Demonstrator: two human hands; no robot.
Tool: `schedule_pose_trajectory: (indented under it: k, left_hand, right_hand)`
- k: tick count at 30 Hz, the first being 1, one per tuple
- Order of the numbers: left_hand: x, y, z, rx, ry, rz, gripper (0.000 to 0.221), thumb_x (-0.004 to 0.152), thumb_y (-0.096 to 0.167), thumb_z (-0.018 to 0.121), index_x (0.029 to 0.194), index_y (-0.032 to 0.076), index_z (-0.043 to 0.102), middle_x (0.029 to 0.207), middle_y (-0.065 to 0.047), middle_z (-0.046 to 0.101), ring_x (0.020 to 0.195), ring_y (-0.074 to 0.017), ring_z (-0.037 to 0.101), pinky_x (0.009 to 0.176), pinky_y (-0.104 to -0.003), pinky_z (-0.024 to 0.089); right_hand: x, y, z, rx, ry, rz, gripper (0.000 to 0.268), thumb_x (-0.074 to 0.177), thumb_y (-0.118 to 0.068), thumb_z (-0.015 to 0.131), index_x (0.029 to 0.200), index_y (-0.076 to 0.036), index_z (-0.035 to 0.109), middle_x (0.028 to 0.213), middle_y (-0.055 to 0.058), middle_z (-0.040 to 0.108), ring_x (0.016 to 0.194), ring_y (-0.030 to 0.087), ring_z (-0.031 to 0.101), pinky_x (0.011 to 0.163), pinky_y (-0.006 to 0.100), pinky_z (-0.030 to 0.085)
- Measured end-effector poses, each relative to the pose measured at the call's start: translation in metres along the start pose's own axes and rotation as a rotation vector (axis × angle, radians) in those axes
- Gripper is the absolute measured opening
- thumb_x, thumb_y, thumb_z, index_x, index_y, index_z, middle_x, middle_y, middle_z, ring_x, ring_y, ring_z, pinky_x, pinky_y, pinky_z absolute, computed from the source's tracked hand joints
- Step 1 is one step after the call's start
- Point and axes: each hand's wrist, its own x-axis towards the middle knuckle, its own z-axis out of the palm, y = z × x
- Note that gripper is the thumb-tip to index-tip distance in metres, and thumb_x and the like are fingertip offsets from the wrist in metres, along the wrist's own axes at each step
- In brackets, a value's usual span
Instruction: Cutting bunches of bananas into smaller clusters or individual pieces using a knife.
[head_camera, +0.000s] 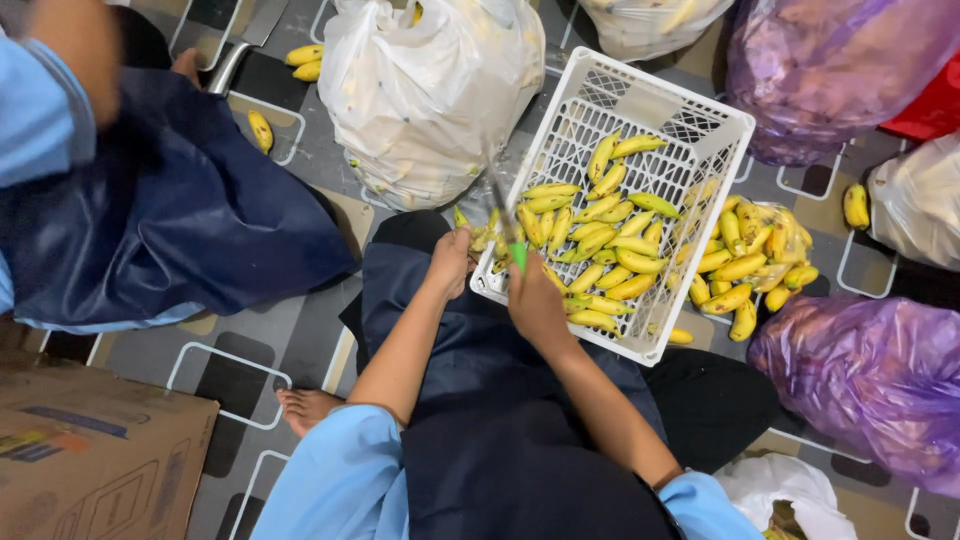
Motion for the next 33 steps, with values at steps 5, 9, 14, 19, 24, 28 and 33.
schedule_pose_trajectory:
  k: [5, 9, 14, 19, 24, 28, 33]
  left_hand:
    - [0.004, -0.006, 0.001, 0.05, 0.011, 0.044, 0.041, 0.096, 0.039, 0.051, 0.1, -0.001, 0.055, 0.083, -0.008, 0.052, 0.066, -0.0182, 0.058, 0.053, -0.03, 0.056]
    - [-0.007, -0.01, -0.005, 0.238, 0.074, 0.16, 0.046, 0.097, 0.042, 0.052, 0.107, -0.003, 0.056, 0.093, -0.018, 0.062, 0.09, -0.0282, 0.063, 0.073, -0.043, 0.055]
    - [-0.074, 0.032, 0.0, 0.533, 0.171, 0.31, 0.044, 0.089, 0.043, 0.056, 0.115, 0.009, 0.052, 0.102, -0.023, 0.064, 0.106, -0.0394, 0.06, 0.089, -0.048, 0.05]
    - [-0.122, 0.069, -0.017, 0.449, 0.174, 0.33, 0.041, 0.092, 0.036, 0.055, 0.122, 0.009, 0.051, 0.108, -0.025, 0.063, 0.107, -0.0415, 0.06, 0.091, -0.048, 0.049]
    - [-0.146, 0.06, 0.024, 0.416, 0.04, 0.27, 0.051, 0.088, 0.037, 0.064, 0.128, 0.011, 0.047, 0.109, -0.027, 0.062, 0.101, -0.0396, 0.064, 0.087, -0.046, 0.052]
    - [-0.139, 0.073, 0.071, 0.442, -0.294, 0.366, 0.051, 0.092, 0.039, 0.06, 0.131, 0.009, 0.049, 0.121, -0.025, 0.057, 0.114, -0.0382, 0.056, 0.096, -0.047, 0.046]
    - [-0.022, 0.074, 0.052, 0.361, -0.185, 0.737, 0.033, 0.091, 0.003, 0.051, 0.121, -0.011, 0.053, 0.114, -0.035, 0.055, 0.115, -0.0518, 0.049, 0.1, -0.056, 0.037]
  right_hand:
    - [0.004, 0.011, 0.009, -0.301, -0.302, 0.025, 0.034, 0.1, -0.037, 0.031, 0.111, -0.007, 0.041, 0.079, 0.026, 0.064, 0.083, 0.047, 0.066, 0.073, 0.056, 0.053]
    - [0.004, 0.01, 0.012, -0.367, -0.301, -0.013, 0.032, 0.1, -0.036, 0.031, 0.109, -0.008, 0.041, 0.076, 0.023, 0.065, 0.08, 0.045, 0.067, 0.07, 0.053, 0.054]
    - [0.0, 0.023, 0.034, -0.458, -0.209, -0.084, 0.031, 0.101, -0.039, 0.031, 0.111, -0.011, 0.041, 0.073, 0.018, 0.06, 0.073, 0.042, 0.068, 0.067, 0.049, 0.056]
    - [0.011, 0.048, 0.025, -0.213, -0.262, -0.012, 0.038, 0.098, -0.046, 0.035, 0.116, -0.012, 0.041, 0.08, 0.024, 0.063, 0.086, 0.046, 0.065, 0.076, 0.055, 0.052]
    - [-0.009, 0.053, -0.029, 0.077, -0.228, 0.178, 0.044, 0.094, -0.044, 0.05, 0.128, -0.017, 0.041, 0.096, 0.032, 0.063, 0.101, 0.05, 0.059, 0.088, 0.056, 0.048]
    - [-0.037, 0.082, -0.068, 0.221, 0.085, 0.216, 0.039, 0.089, -0.029, 0.063, 0.121, -0.013, 0.048, 0.085, 0.025, 0.059, 0.084, 0.045, 0.061, 0.073, 0.05, 0.048]
    - [-0.076, 0.184, -0.116, 0.081, 0.372, 0.319, 0.036, 0.087, -0.024, 0.07, 0.118, -0.012, 0.054, 0.085, 0.019, 0.057, 0.081, 0.04, 0.06, 0.07, 0.047, 0.046]
